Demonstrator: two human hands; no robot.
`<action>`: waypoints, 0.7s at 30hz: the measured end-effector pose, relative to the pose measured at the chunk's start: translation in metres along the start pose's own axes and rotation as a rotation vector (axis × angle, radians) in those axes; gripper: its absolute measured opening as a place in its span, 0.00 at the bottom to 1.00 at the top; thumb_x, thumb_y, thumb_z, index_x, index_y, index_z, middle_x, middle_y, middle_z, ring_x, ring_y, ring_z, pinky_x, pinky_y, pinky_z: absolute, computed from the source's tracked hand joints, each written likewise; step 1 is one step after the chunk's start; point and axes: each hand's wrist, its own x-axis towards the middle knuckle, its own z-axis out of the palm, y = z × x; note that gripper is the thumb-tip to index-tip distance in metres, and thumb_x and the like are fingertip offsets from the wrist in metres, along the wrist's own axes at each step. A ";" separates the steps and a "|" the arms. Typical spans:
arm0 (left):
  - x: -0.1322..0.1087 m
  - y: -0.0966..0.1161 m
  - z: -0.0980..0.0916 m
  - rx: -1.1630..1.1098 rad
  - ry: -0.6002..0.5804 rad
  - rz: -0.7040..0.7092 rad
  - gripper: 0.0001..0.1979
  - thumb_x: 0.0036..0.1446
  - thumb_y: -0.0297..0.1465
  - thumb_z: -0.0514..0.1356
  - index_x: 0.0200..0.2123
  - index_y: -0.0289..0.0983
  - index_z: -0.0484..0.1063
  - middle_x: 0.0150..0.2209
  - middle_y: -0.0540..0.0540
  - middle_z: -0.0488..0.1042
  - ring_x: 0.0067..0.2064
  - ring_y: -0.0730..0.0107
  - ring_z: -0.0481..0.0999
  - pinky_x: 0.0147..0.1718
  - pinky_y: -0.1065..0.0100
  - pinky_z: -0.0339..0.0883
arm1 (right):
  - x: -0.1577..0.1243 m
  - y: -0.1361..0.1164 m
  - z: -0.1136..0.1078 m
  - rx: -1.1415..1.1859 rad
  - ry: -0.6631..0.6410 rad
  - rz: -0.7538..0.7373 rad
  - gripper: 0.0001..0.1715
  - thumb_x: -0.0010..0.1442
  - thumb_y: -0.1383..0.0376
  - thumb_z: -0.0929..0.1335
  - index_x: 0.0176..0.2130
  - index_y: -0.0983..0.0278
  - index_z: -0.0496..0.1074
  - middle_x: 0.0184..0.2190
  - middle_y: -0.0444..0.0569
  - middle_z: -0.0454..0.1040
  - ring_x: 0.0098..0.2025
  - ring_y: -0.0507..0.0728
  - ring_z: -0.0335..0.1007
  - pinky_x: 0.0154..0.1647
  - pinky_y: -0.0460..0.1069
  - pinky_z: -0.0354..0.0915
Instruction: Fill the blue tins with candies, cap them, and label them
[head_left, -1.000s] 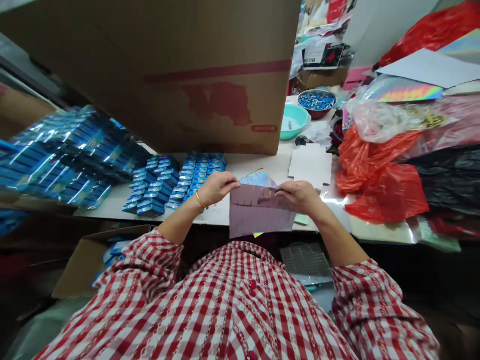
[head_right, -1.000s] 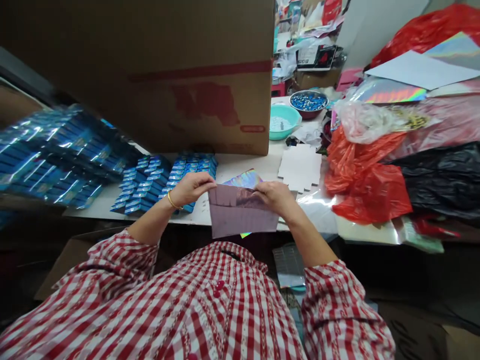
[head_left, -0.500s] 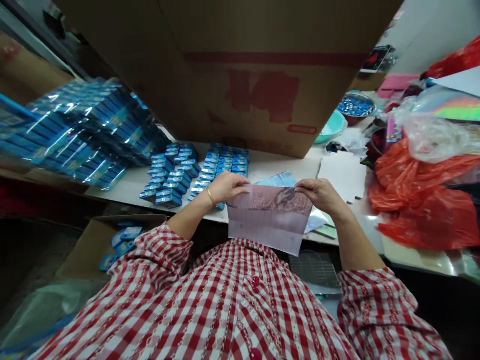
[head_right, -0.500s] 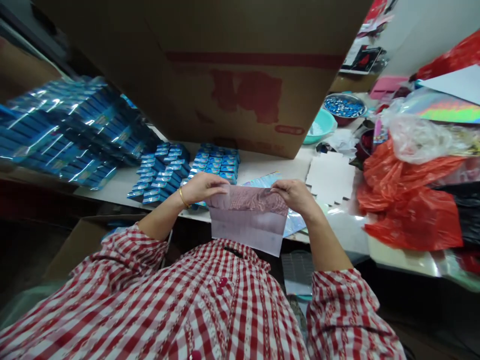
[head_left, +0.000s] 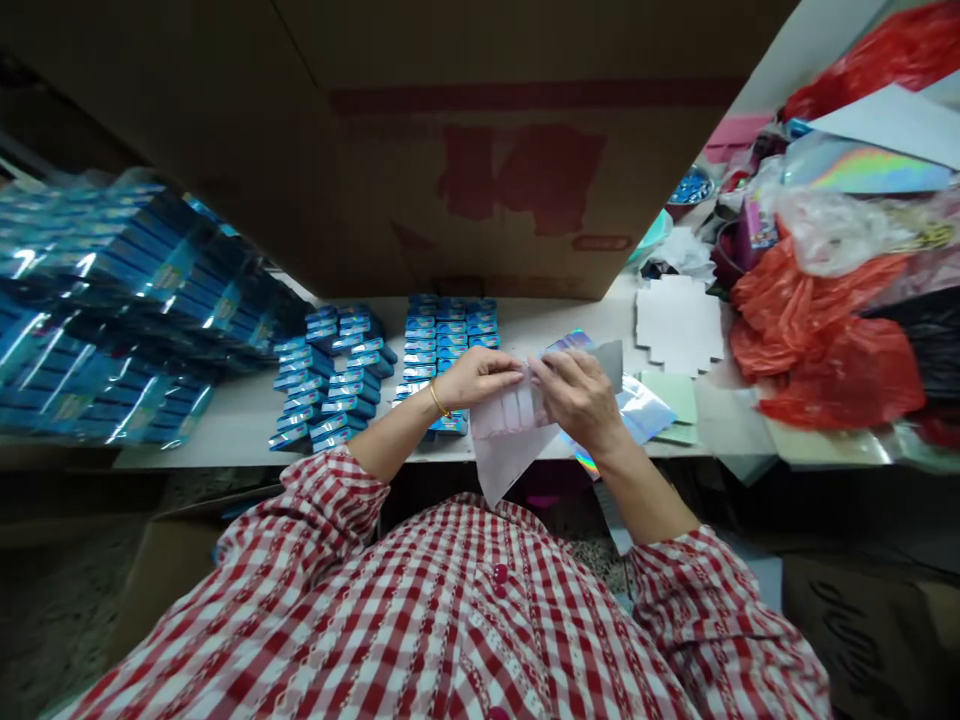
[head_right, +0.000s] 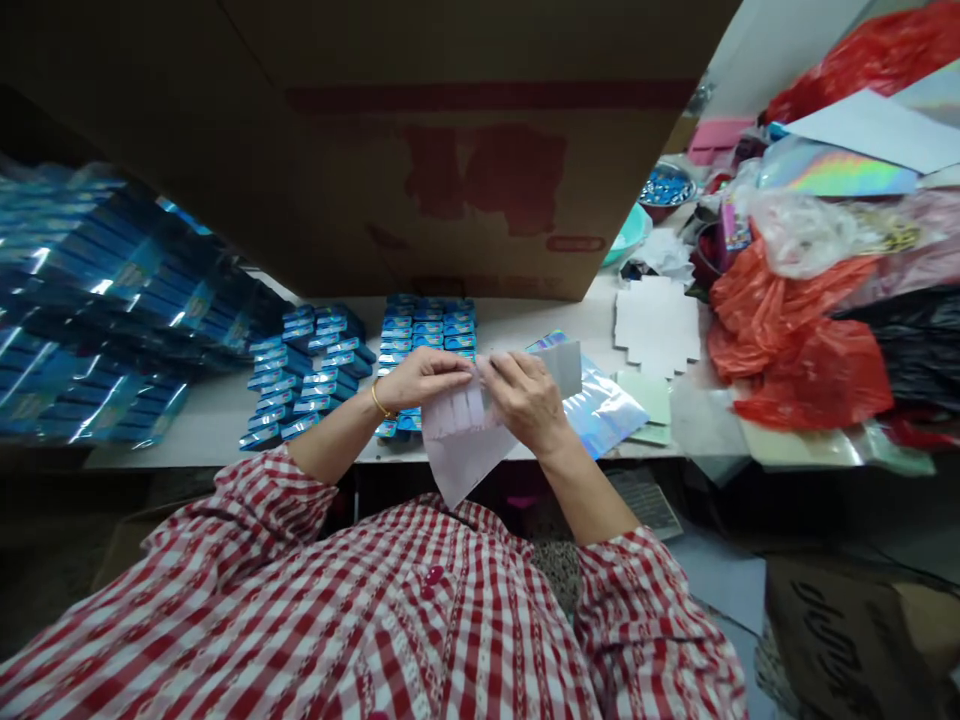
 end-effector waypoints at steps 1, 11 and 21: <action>0.002 0.001 0.005 -0.042 -0.006 0.000 0.14 0.55 0.35 0.56 0.35 0.32 0.76 0.32 0.46 0.76 0.33 0.71 0.72 0.33 0.72 0.65 | -0.006 0.003 0.001 -0.007 0.018 -0.016 0.19 0.65 0.66 0.60 0.54 0.64 0.68 0.45 0.53 0.72 0.50 0.58 0.63 0.52 0.53 0.59; 0.045 0.017 0.069 -0.262 0.041 -0.115 0.16 0.52 0.39 0.59 0.36 0.31 0.76 0.32 0.46 0.76 0.32 0.72 0.72 0.31 0.72 0.66 | -0.060 0.069 -0.027 0.027 0.110 -0.107 0.16 0.63 0.70 0.60 0.49 0.65 0.71 0.49 0.54 0.72 0.54 0.58 0.65 0.52 0.54 0.64; 0.139 -0.101 0.117 0.003 0.415 -0.662 0.10 0.51 0.28 0.58 0.34 0.29 0.76 0.29 0.45 0.76 0.36 0.65 0.75 0.36 0.69 0.67 | -0.112 0.140 -0.073 0.401 0.046 0.334 0.07 0.61 0.67 0.63 0.34 0.63 0.71 0.35 0.50 0.73 0.39 0.55 0.69 0.41 0.51 0.66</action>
